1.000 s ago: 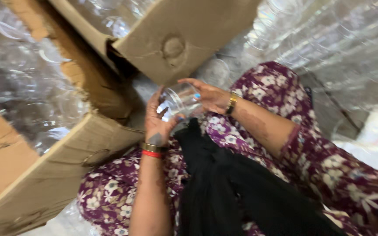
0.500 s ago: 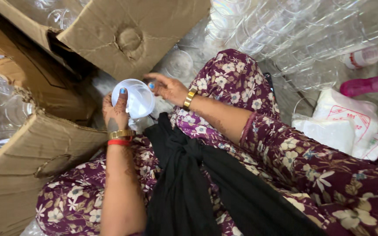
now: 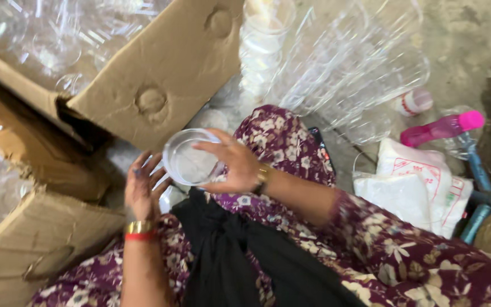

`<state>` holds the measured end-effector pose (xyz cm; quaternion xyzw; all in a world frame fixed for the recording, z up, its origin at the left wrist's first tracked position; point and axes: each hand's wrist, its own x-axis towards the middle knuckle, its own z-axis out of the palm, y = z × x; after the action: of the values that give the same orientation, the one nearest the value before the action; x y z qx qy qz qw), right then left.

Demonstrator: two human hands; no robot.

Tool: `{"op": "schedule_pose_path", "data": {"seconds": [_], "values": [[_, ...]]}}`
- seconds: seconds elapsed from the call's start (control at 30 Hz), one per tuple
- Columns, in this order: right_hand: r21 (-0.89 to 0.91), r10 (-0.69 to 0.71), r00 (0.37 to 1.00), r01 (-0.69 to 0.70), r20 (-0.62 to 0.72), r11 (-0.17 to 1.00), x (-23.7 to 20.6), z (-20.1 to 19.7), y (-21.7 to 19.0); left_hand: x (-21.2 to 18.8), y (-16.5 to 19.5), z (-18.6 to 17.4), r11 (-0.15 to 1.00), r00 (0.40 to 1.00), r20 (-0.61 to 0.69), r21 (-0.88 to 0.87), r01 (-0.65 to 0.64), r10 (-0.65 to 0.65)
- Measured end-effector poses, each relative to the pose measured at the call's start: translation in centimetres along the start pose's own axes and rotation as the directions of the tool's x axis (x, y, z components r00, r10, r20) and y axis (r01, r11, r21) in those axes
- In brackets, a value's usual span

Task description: The person sits on the floor between open cartons of clear plastic cups and stacks the cups by hand, placing stacked cups into the cardboard boxes. At the end the person picks up a plastic milk bag from the floor.

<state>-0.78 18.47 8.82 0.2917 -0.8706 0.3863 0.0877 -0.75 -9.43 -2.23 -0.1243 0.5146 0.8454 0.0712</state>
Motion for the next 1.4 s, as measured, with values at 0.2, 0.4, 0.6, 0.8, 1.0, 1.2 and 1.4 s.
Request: {"op": "schedule_pose_path", "data": {"seconds": [0.2,0.4,0.6,0.8,1.0,1.2,1.4], "values": [[-0.356,-0.407,0.690,0.226,-0.598,0.907,-7.8,-17.0,1.8,-0.9,0.2,-2.7,0.789,0.980,-0.174,0.614,0.033,0.094],[-0.392,-0.223,0.528,-0.233,-0.819,0.890,-12.9,-29.6,8.0,0.4,-1.0,-1.1,0.017,0.987,-0.089,0.996,0.088,0.132],[0.009,0.291,0.541,-0.464,-0.789,0.886,-16.0,-30.9,16.2,2.3,-3.1,1.1,-0.201,0.930,-0.356,0.921,0.333,-0.092],[-0.458,0.007,0.664,-0.523,-0.748,0.719,-17.7,-33.3,23.9,3.6,-5.6,0.1,-0.215,0.908,-0.394,0.907,0.361,-0.140],[-0.165,-0.012,0.390,-0.361,-0.921,0.918,-15.0,-28.2,20.7,4.2,-6.0,0.2,-0.234,0.944,-0.311,0.915,0.328,0.105],[-0.242,-0.307,0.833,0.215,-0.461,0.946,-5.5,-10.9,10.8,3.2,-4.6,1.9,-0.272,0.930,0.000,0.956,0.108,0.369],[-0.338,0.343,0.907,-0.252,0.243,0.907,8.2,2.7,10.4,5.9,-4.5,-0.1,0.066,0.979,0.113,0.990,-0.126,0.172]]}}
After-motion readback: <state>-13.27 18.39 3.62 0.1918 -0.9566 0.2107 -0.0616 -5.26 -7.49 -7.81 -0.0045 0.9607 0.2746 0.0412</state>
